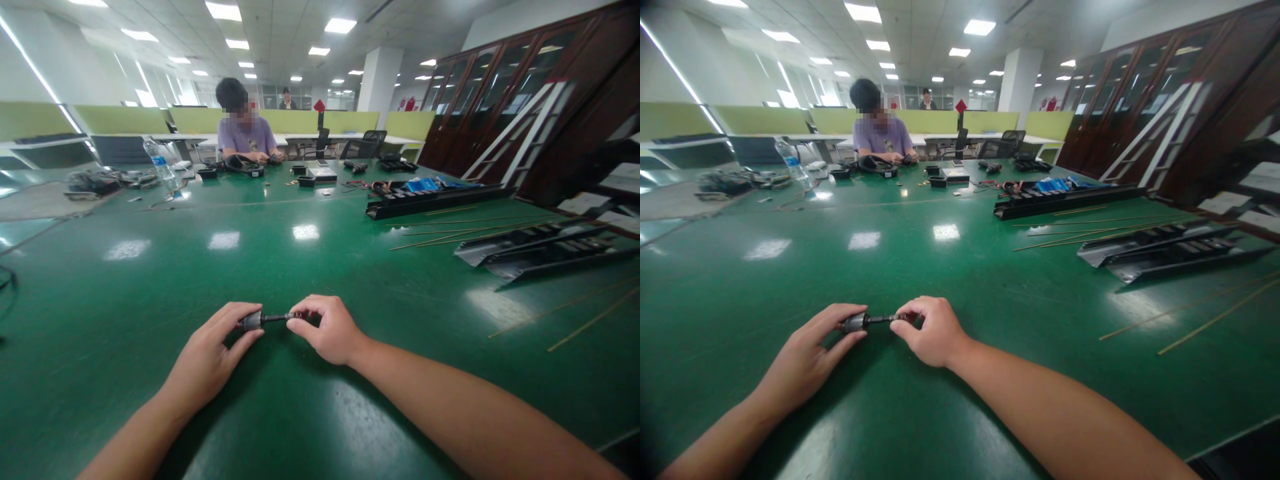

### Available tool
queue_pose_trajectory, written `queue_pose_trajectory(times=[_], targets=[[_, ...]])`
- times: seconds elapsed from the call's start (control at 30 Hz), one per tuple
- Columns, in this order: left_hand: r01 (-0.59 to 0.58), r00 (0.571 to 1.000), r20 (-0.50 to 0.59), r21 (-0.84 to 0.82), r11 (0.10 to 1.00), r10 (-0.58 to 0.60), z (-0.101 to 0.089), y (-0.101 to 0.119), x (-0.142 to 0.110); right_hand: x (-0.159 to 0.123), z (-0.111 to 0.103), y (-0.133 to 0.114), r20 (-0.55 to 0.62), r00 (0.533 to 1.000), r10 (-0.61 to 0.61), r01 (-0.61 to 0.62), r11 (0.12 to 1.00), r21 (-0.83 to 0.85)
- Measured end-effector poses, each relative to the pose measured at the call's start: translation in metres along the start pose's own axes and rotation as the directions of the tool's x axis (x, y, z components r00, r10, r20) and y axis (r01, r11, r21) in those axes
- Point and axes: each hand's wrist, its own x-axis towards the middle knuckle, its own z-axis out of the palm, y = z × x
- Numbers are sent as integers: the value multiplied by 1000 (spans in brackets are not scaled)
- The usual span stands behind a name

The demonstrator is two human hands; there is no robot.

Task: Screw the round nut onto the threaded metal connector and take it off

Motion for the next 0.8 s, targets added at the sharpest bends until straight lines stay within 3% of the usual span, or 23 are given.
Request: queue_pose_trajectory(times=[0.8], targets=[[7, 1000, -22, -5, 1000, -7, -1, -1, 2, 0, -1, 0, -26, 1000, 4, -4, 1000, 8]])
